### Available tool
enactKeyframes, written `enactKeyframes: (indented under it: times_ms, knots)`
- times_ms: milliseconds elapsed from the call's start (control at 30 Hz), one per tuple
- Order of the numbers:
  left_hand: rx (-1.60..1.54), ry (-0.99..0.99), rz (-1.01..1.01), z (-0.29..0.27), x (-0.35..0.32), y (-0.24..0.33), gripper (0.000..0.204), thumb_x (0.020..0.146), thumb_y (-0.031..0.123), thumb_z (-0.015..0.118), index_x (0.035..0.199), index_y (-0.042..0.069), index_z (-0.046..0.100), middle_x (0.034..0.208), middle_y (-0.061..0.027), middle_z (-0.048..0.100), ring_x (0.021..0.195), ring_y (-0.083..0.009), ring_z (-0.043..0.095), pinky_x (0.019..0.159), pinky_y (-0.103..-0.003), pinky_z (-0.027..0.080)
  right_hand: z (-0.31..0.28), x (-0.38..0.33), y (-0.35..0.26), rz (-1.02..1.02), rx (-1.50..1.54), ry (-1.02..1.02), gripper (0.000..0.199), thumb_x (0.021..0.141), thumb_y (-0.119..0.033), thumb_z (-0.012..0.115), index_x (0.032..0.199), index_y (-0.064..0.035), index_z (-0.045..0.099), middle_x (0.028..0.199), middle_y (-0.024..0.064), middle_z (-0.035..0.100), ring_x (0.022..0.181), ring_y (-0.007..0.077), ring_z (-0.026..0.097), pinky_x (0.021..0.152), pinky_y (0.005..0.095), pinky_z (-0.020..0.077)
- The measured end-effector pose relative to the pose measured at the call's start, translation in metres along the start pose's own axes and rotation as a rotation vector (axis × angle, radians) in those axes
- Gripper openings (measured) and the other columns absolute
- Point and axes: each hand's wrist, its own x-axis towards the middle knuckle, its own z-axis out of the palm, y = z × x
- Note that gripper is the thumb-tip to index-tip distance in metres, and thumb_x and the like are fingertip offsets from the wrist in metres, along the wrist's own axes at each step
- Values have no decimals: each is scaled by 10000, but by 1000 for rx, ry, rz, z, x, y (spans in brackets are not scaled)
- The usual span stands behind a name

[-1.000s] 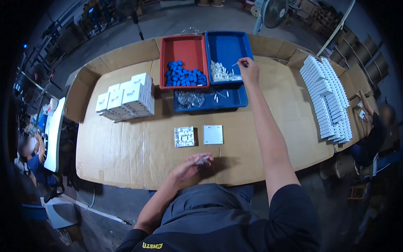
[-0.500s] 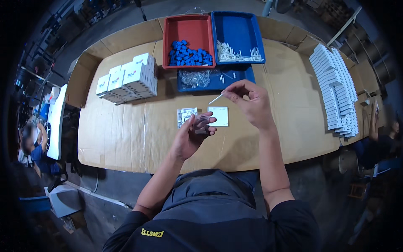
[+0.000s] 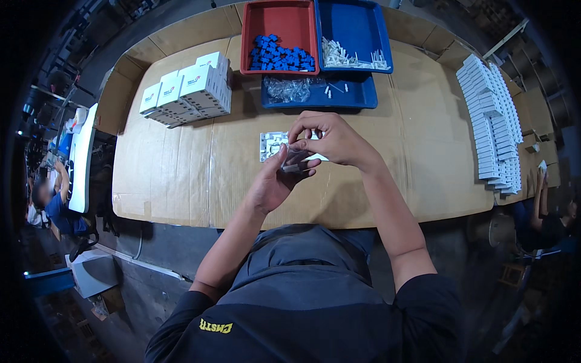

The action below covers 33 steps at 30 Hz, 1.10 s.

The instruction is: Packing electronic components or switches into small white boxes.

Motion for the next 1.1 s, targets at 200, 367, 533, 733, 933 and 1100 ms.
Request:
enactKeyframes:
  times_ms: [200, 367, 533, 733, 933, 1100]
  knots:
    - [29, 11, 37, -6, 2, -1, 496, 1080, 439, 511, 1360, 35, 573, 1264, -123, 685, 1178, -286, 682, 1039, -442, 526, 0, 1, 2, -14, -88, -79, 127, 933, -102, 750, 991, 12, 744, 1028, 72, 687, 920, 131, 654, 817, 303, 554]
    - [45, 36, 41, -14, 3, -5, 510, 1103, 439, 452, 1347, 12, 587, 1220, -121, 698, 1111, -269, 708, 1014, -391, 558, -3, -1, -23, 273, 42, -224, 160, 970, -129, 708, 1015, 22, 739, 1073, 95, 695, 930, 175, 662, 828, 326, 565]
    - [238, 43, 70, -6, -4, -2, 416, 1108, 335, 501, 1271, -19, 646, 1168, -103, 716, 1073, -189, 702, 974, -335, 547, -14, -3, -7, 50, -105, -265, 166, 964, -110, 701, 1046, 30, 738, 1066, 103, 716, 898, 176, 674, 832, 324, 546]
    - [663, 107, 128, -6, -6, -2, 343, 1105, 249, 530, 1197, -41, 690, 1032, -82, 761, 966, -97, 679, 885, -267, 520, -16, -9, -5, 175, -115, -255, 156, 913, -96, 763, 1025, 13, 763, 968, 83, 756, 874, 156, 686, 811, 304, 536]
    - [765, 127, 148, 1, -10, 2, 313, 1099, 221, 541, 1150, -47, 696, 952, -86, 780, 909, -90, 683, 838, -259, 513, -15, -11, -17, 271, -225, -225, 118, 863, -51, 804, 948, 12, 750, 861, 65, 748, 821, 101, 661, 780, 283, 531]
    - [759, 181, 203, -5, -12, -1, 275, 1084, 186, 569, 1150, -52, 688, 963, -79, 769, 915, -92, 682, 827, -273, 529, 3, -24, -5, 138, 124, 5, 187, 855, 26, 784, 1028, 0, 717, 936, 36, 706, 892, 90, 647, 810, 257, 535]
